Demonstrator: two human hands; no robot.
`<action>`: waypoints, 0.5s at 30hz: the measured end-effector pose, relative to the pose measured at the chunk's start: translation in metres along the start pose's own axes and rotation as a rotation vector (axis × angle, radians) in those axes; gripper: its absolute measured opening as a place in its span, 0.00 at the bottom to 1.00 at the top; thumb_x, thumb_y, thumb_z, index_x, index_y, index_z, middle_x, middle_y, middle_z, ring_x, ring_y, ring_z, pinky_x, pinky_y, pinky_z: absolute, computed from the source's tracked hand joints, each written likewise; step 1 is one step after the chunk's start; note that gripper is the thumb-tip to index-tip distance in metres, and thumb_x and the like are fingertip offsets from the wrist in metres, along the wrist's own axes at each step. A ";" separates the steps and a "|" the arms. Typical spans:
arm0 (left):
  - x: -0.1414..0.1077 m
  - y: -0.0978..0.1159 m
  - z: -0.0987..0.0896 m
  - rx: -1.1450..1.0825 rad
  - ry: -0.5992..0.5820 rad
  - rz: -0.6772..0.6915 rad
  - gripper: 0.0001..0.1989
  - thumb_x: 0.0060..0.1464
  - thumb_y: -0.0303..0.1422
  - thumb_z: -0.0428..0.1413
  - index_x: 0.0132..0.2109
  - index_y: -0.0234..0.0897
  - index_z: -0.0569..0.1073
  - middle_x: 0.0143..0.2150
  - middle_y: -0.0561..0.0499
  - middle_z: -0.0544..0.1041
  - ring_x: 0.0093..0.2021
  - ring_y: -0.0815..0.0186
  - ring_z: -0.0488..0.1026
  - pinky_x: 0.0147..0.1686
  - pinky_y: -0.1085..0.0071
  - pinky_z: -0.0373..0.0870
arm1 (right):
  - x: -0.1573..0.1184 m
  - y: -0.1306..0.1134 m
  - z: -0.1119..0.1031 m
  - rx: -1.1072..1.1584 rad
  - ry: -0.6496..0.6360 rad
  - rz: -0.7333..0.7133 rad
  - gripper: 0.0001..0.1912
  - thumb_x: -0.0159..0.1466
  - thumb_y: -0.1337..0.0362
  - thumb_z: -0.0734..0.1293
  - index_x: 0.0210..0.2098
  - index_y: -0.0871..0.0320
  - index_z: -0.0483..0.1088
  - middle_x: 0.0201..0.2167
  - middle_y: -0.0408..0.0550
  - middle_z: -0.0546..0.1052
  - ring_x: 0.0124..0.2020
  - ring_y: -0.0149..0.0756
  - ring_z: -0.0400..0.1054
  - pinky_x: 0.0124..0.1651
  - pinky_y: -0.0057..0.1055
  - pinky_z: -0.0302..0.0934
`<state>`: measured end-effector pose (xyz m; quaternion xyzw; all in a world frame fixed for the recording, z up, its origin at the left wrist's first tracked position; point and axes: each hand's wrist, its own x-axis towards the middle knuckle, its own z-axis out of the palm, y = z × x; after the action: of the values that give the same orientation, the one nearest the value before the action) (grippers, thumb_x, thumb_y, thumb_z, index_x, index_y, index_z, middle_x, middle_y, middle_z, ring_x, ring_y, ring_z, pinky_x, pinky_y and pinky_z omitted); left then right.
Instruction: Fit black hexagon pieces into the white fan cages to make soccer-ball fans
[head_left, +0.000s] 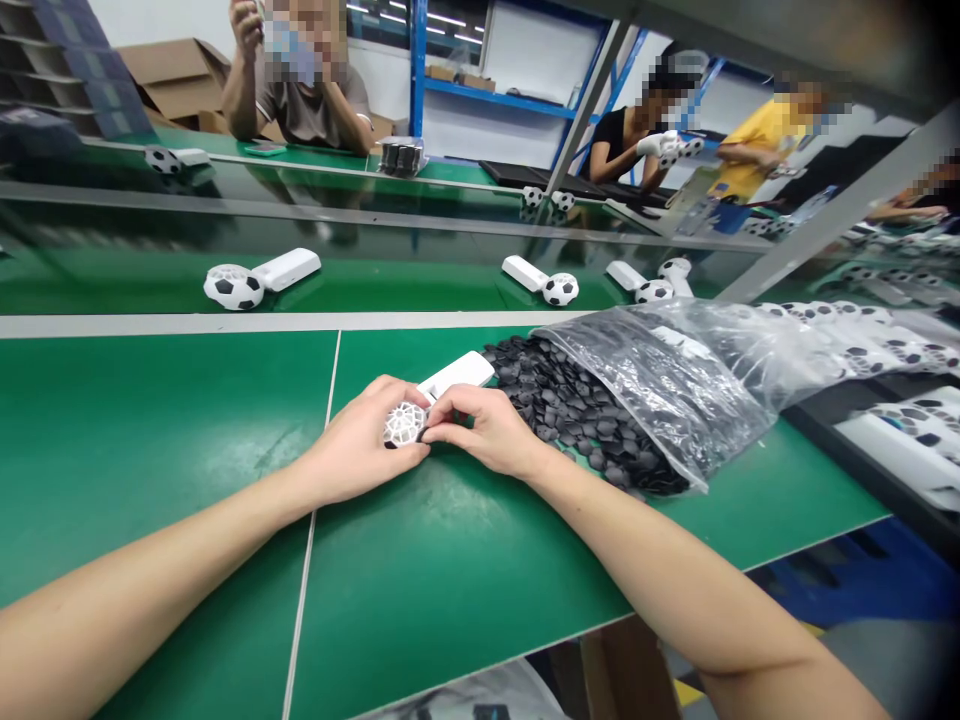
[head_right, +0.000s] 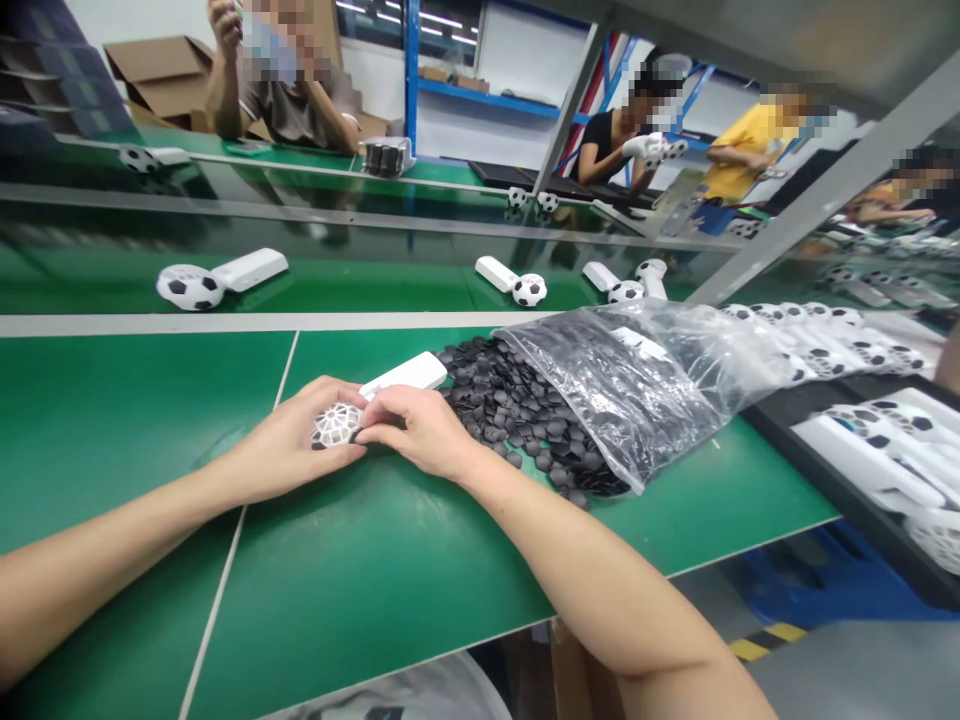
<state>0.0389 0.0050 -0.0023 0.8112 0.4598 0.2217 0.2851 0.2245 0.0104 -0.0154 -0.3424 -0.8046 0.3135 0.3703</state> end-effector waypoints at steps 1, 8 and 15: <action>0.000 0.000 0.001 -0.001 0.000 -0.003 0.17 0.45 0.36 0.54 0.45 0.42 0.65 0.47 0.50 0.66 0.47 0.57 0.66 0.49 0.59 0.62 | 0.000 0.001 0.000 -0.001 0.005 0.012 0.06 0.56 0.65 0.68 0.26 0.59 0.68 0.25 0.41 0.70 0.28 0.27 0.64 0.34 0.25 0.59; 0.000 0.002 0.000 -0.010 0.011 -0.016 0.15 0.45 0.34 0.53 0.43 0.42 0.66 0.46 0.50 0.66 0.48 0.58 0.65 0.49 0.60 0.61 | 0.003 0.001 0.003 -0.058 0.020 0.086 0.07 0.55 0.62 0.69 0.25 0.59 0.68 0.25 0.40 0.71 0.27 0.26 0.63 0.32 0.24 0.57; 0.001 0.004 -0.005 -0.002 -0.139 -0.037 0.28 0.39 0.36 0.58 0.50 0.44 0.62 0.48 0.50 0.65 0.45 0.57 0.67 0.44 0.62 0.66 | 0.003 0.000 -0.024 -0.178 0.226 0.185 0.09 0.58 0.59 0.66 0.29 0.59 0.66 0.27 0.42 0.71 0.28 0.29 0.64 0.33 0.25 0.59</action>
<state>0.0389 0.0056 0.0040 0.8158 0.4534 0.1600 0.3214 0.2419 0.0188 -0.0015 -0.4796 -0.7475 0.2333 0.3960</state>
